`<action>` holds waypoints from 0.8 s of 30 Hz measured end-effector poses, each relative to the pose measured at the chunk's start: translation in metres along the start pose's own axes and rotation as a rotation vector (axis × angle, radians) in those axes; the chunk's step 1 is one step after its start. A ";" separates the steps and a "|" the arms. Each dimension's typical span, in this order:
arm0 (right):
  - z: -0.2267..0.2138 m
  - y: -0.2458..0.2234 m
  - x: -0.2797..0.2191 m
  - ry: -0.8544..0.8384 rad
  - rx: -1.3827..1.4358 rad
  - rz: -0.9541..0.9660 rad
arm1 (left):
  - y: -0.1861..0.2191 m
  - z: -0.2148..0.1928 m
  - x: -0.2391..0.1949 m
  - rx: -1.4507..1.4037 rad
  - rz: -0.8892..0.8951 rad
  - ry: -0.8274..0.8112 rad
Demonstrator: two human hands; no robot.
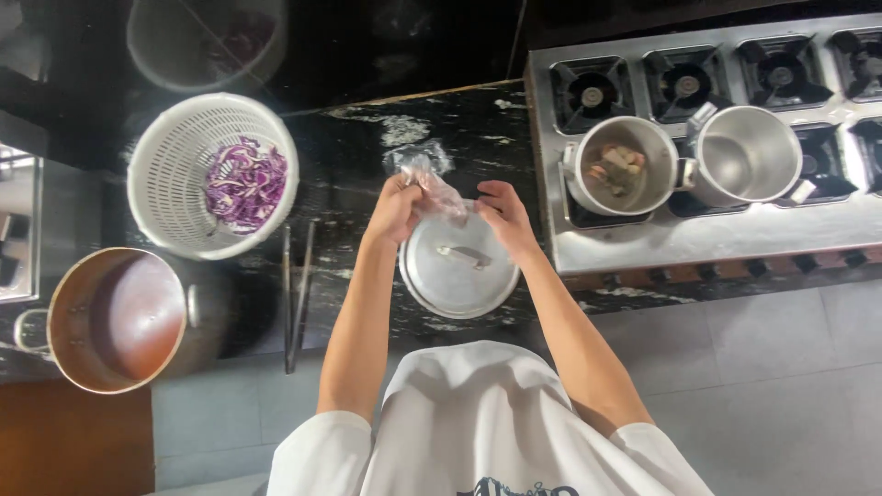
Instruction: Stirring a large pot of red sauce and preparing small pots with ingredients from plastic bags in a kitchen.
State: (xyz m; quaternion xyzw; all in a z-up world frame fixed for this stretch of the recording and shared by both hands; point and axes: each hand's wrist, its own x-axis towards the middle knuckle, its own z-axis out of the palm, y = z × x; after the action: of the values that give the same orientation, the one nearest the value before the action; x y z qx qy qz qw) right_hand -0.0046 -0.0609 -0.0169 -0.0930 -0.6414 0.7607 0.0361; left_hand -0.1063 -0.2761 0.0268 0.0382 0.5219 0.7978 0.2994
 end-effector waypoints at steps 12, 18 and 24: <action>-0.083 -0.040 -0.051 0.042 -0.603 -0.544 | -0.053 0.137 0.018 0.231 0.069 -0.095; -0.120 -0.012 -0.046 0.379 0.176 0.035 | -0.041 0.180 0.012 0.268 0.171 -0.036; -0.137 -0.037 -0.054 0.469 0.261 -0.140 | -0.120 0.172 0.011 0.396 -0.098 -0.287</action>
State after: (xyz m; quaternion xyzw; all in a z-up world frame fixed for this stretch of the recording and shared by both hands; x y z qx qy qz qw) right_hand 0.0720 0.0683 0.0024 -0.2164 -0.5169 0.7903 0.2478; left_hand 0.0020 -0.0977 -0.0009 0.1837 0.6217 0.6508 0.3953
